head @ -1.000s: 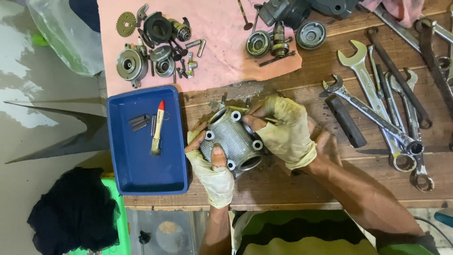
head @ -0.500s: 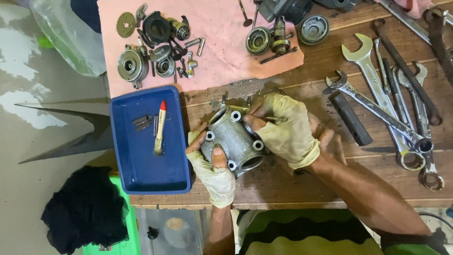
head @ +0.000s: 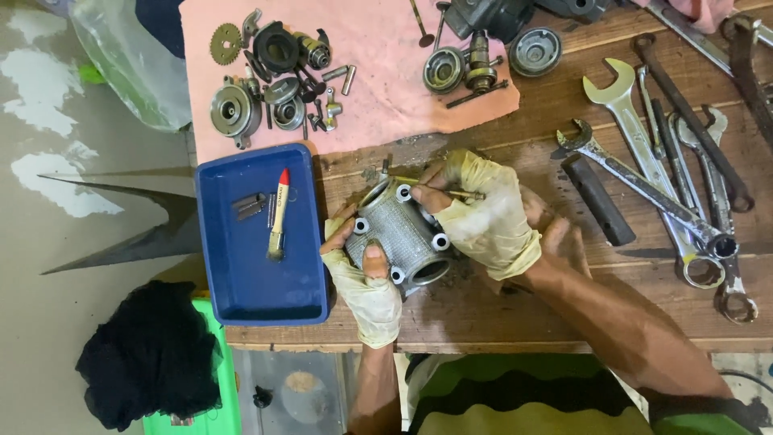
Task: The person wipes a metallic mechanical part with a cloth, rotating it to clean multiple sides and openings. The person then uses a small brush to clean crevices and edges of the part.
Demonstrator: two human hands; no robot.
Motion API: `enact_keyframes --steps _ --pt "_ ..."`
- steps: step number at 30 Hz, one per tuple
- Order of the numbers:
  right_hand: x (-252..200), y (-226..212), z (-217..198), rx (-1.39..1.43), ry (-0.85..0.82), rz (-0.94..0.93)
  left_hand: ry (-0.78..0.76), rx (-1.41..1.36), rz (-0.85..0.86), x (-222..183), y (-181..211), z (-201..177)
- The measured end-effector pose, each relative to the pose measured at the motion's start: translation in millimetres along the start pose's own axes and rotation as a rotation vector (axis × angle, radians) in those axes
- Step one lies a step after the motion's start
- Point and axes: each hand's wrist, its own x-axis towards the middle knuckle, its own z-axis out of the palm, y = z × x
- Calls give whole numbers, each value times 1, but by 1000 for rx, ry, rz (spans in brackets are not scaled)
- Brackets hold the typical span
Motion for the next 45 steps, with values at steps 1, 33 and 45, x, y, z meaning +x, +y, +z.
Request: enact_keyframes --steps 1,33,45 --pt "1 -6 1 40 -3 -19 42 -85 -73 1 4 2" --pt "-14 6 -58 772 -199 219 -279 -411 -218 46 23 -19" --pt "-35 13 -28 100 144 39 -297 -448 -85 50 11 -13"
